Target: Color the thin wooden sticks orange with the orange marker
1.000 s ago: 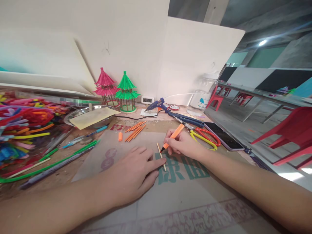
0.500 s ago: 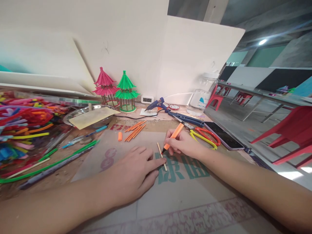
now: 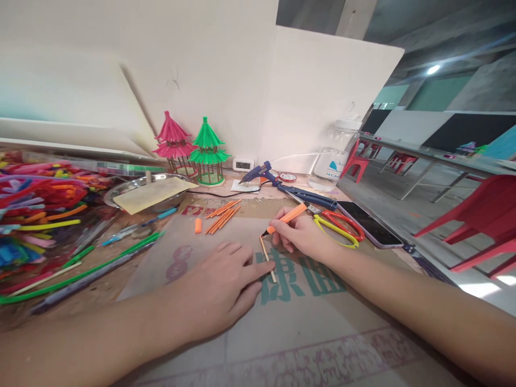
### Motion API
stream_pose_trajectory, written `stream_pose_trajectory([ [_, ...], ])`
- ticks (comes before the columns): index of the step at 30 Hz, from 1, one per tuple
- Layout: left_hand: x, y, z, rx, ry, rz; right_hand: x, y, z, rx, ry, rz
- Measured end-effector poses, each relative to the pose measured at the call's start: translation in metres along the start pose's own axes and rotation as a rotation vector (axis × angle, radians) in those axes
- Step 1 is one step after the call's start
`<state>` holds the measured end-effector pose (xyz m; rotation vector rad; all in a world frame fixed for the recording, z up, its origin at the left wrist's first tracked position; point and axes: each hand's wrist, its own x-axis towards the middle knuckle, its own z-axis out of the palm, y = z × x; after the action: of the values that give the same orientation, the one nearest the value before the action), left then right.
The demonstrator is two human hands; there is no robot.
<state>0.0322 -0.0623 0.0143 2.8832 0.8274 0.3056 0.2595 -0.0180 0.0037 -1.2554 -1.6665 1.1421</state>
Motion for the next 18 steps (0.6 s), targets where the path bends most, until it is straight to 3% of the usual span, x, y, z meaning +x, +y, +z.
stream_pose_trajectory([
  [18,-0.001,0.000,0.000,-0.001,0.008,0.010,-0.004,-0.010,-0.001,-0.037,-0.053,0.054],
])
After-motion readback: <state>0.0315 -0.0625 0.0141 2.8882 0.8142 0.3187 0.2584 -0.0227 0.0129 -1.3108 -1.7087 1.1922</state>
